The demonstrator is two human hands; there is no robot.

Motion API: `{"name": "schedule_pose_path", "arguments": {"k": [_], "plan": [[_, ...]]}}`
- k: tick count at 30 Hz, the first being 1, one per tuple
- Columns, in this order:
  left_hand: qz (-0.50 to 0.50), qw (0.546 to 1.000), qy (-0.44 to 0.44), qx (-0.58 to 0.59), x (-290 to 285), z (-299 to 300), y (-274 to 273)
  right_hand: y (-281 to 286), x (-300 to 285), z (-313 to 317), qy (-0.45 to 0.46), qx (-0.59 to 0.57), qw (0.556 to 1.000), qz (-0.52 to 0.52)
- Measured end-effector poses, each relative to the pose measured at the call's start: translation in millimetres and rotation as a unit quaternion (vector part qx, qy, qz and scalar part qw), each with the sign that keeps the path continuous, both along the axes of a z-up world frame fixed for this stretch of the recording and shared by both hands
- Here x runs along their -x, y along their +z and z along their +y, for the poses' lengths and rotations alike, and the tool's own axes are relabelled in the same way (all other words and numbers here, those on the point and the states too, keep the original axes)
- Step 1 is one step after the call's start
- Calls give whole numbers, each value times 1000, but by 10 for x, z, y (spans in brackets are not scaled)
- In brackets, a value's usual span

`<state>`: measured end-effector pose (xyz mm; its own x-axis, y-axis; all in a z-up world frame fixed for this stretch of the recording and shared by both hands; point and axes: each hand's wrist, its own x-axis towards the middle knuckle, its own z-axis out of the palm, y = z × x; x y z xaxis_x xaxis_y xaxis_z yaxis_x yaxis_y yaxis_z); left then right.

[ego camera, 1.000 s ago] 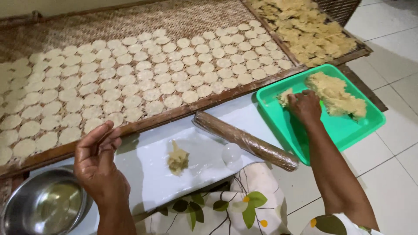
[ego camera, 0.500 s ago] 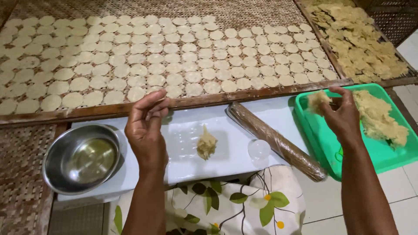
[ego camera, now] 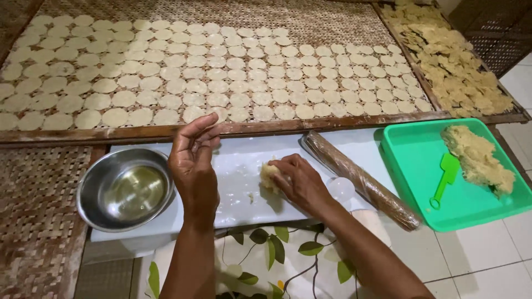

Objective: Rolling out dough and placing thin circular slices onto a large drying rack.

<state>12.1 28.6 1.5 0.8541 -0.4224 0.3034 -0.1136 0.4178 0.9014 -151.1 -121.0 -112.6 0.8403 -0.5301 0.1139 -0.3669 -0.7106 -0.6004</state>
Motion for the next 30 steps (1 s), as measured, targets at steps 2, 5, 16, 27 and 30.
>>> {"name": "schedule_pose_path", "arguments": {"k": [2, 5, 16, 27, 30], "plan": [[2, 1000, 3, 2, -42, 60, 6, 58, -51, 58, -7, 53, 998, 31], [-2, 1000, -1, -1, -86, 104, -51, -6, -99, 87, -20, 127, 990, 64], [-24, 1000, -5, 3, -224, 141, -256, 243, -62, 321, 54, 191, 976, -91], [6, 999, -6, -48, -323, 187, -383, 184, -133, 567, 63, 322, 944, -22], [5, 999, -4, -54, -360, 154, -439, 336, -95, 443, 7, 241, 969, -44]]}}
